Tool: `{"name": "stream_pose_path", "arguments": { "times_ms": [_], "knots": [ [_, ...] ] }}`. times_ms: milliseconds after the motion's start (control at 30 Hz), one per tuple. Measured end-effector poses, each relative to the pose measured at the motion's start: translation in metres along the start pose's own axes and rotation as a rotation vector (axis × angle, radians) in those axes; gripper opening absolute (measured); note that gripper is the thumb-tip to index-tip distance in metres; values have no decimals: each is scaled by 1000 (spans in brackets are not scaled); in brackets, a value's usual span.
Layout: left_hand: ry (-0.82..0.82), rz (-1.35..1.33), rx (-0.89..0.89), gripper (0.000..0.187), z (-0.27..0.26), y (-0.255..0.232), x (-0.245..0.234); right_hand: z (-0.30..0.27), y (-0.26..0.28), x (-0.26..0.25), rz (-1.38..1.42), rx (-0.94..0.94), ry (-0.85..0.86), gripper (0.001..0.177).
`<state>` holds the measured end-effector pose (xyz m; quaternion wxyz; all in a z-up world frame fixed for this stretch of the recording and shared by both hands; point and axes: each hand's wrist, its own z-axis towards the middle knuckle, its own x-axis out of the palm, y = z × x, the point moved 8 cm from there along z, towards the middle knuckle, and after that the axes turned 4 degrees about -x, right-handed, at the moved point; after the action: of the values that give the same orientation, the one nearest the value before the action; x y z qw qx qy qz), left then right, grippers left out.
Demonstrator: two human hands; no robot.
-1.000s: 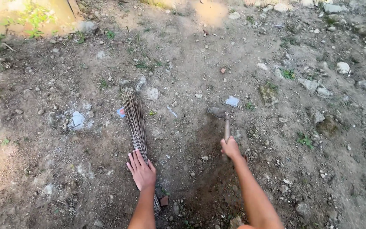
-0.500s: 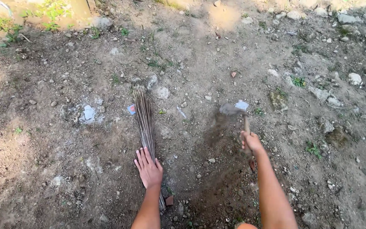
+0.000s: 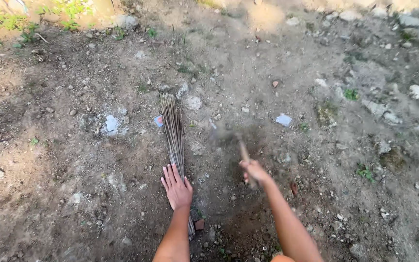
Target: Using a small hand hoe to clear or dig into soil while holding a broom.
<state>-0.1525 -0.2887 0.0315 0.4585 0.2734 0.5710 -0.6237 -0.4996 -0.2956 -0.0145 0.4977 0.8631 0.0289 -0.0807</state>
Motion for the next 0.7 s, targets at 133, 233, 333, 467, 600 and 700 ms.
{"name": "stream_pose_path", "arguments": {
  "times_ms": [133,233,333,467,600,700],
  "knots": [
    [-13,-20,6,74,0,-2,1,-16,33,35,-80,7,-2,27],
    [-7,-19,5,73,1,-5,-2,24,24,17,107,-170,-305,35],
    [2,-7,3,74,-2,-2,-3,8,-4,28,125,-4,-254,27],
    [-8,-12,0,74,4,-2,3,-28,29,21,-196,8,-178,28],
    [-1,-13,-10,75,3,-3,4,-28,42,8,-161,10,-441,32],
    [2,6,-6,76,8,-1,-6,1,-22,23,-129,-10,-301,30]
  ]
}}
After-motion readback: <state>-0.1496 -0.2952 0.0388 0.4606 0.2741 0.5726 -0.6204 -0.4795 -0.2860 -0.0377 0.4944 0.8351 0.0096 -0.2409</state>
